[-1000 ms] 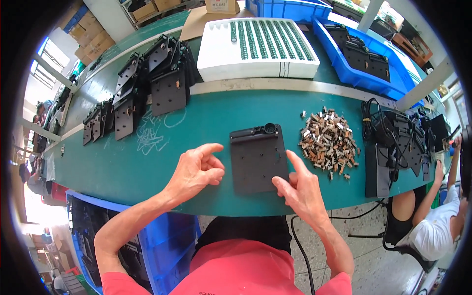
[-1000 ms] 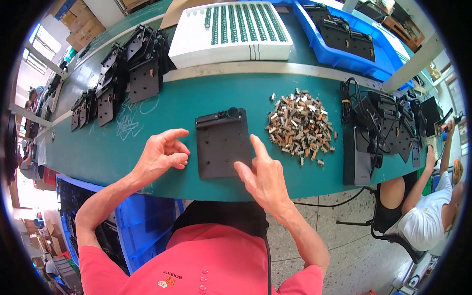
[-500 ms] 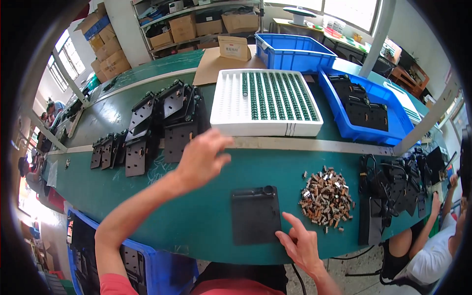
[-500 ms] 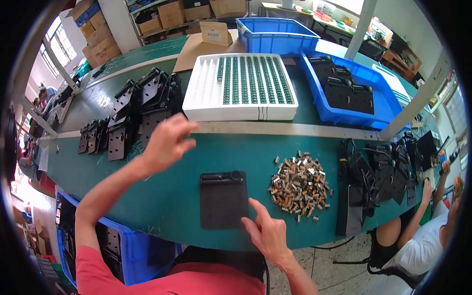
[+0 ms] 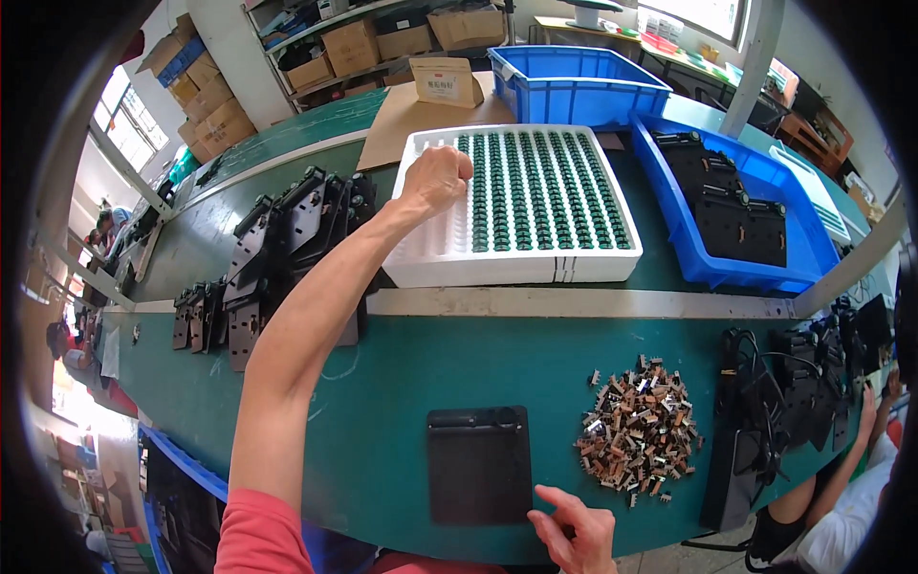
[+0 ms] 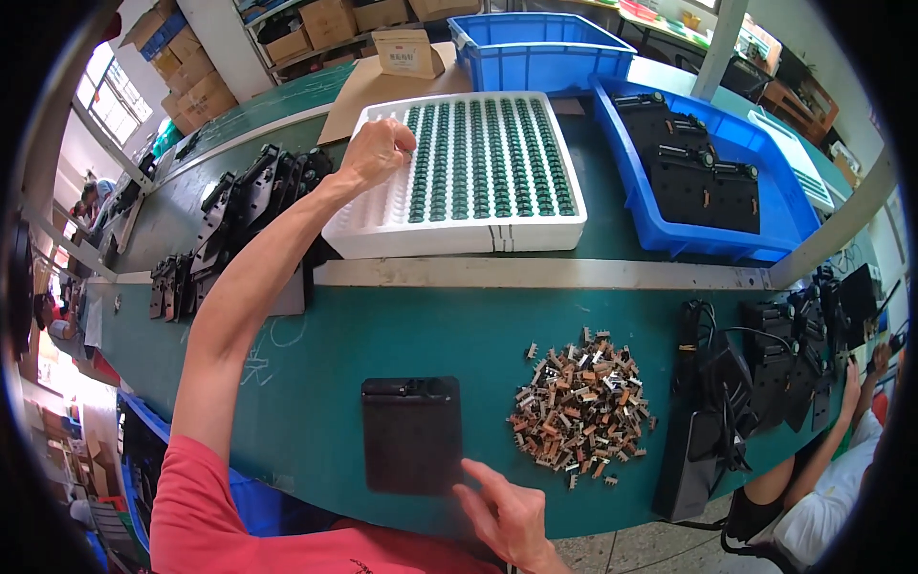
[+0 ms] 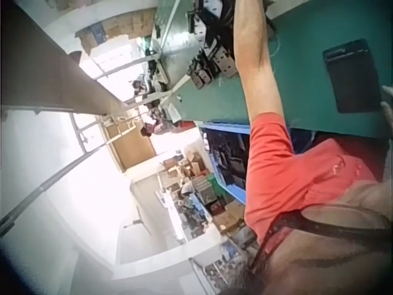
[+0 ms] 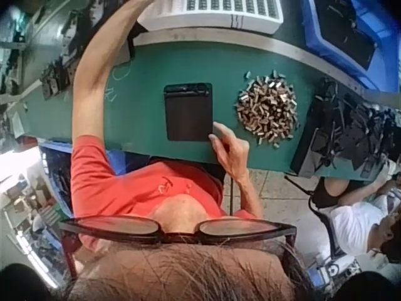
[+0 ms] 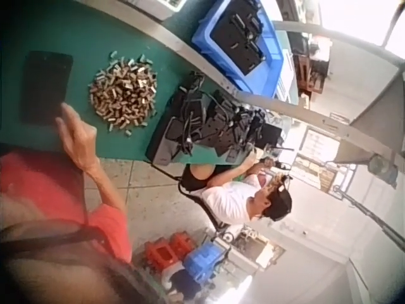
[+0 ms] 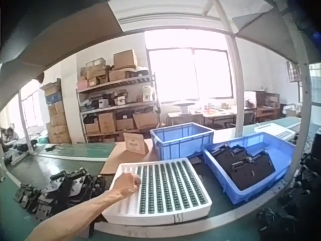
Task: The person manually assembles small electronic and metal components onto a black plastic base plate by hand at a factory workstation.
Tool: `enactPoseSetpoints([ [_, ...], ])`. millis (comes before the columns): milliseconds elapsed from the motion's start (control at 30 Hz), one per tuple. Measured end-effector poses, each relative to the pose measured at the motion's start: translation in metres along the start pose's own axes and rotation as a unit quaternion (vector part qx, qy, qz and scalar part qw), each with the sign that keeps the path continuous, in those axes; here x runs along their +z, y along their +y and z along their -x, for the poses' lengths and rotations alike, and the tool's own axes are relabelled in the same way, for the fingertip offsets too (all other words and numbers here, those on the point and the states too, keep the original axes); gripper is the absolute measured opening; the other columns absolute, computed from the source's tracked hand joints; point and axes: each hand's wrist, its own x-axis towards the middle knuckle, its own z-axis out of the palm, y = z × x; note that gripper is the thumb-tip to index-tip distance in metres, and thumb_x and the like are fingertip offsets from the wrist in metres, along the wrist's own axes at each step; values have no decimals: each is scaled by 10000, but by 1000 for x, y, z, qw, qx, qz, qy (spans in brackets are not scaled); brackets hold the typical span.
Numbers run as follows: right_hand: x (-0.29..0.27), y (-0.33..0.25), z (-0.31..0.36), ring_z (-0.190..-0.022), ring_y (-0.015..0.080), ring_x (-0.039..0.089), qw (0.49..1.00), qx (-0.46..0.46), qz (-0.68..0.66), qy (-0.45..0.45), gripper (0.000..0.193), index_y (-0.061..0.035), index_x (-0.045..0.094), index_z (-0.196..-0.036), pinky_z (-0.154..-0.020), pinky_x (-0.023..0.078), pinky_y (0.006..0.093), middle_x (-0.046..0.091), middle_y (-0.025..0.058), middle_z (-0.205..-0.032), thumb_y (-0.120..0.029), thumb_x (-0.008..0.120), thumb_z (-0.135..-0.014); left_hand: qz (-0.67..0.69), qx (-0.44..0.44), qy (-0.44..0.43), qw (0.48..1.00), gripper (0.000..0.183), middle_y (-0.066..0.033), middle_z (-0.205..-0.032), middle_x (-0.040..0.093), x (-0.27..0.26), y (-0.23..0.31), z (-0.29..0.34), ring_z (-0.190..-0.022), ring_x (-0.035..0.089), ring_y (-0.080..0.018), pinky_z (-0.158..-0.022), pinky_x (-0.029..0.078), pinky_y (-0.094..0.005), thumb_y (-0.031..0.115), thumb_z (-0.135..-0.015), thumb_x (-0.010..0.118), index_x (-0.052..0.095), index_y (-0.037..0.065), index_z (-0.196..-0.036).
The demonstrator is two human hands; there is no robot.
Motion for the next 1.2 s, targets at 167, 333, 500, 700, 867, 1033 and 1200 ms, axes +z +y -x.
enactPoseSetpoints([
  [167,-2,-8,-8,-546,187,576,999,-15,-22,26,251,-43,670,-1073,-532,471,308,617,108,-708,-54,720,-827,-103,-6,-38,994,131,-159,-778,691,-2,5,-17,-770,682,-309,-685,531,-395,-15,-641,656,708,42,-747],
  [333,-3,-5,-10,-544,215,594,998,-51,-17,44,263,-44,669,-1067,-519,472,305,649,124,-750,-44,727,-811,-182,-22,-76,980,90,-173,-815,687,-6,21,-23,-806,675,-331,-724,529,-425,12,-661,688,699,31,-748],
  [500,-1,-4,-7,-549,227,608,997,-54,-29,43,262,-39,670,-1064,-523,477,296,678,129,-803,-36,728,-809,-148,18,-79,986,80,-176,-785,682,-6,-1,-21,-759,667,-326,-704,524,-422,30,-680,695,693,14,-758],
  [700,2,3,-4,-565,228,649,997,-61,-39,32,315,-19,661,-1066,-518,502,302,680,121,-738,-22,753,-764,-38,12,-9,999,90,-142,-740,672,-31,-1,-8,-648,635,-192,-624,506,-312,29,-720,698,675,-26,-787],
  [867,-4,0,-4,-606,174,634,999,7,-43,-2,277,-18,656,-1074,-532,497,269,667,113,-779,-15,720,-804,177,25,-3,984,102,-86,-763,687,-62,61,40,-710,637,-123,-653,517,-272,43,-767,715,689,-23,-839],
  [1033,-9,-17,-22,-866,132,646,913,190,-351,81,352,-15,558,-1260,-698,556,270,672,91,-1018,-27,615,-912,334,-46,-139,931,76,-67,-776,688,-84,168,140,-737,647,-117,-688,523,-273,26,-770,696,682,-11,-835],
  [1200,0,-29,-27,-973,148,636,882,145,-434,113,324,18,552,-1238,-780,567,279,651,104,-1076,-50,609,-927,507,-132,-226,822,99,-66,-816,682,-77,203,217,-762,656,-105,-700,546,-243,5,-794,689,647,-37,-872],
])
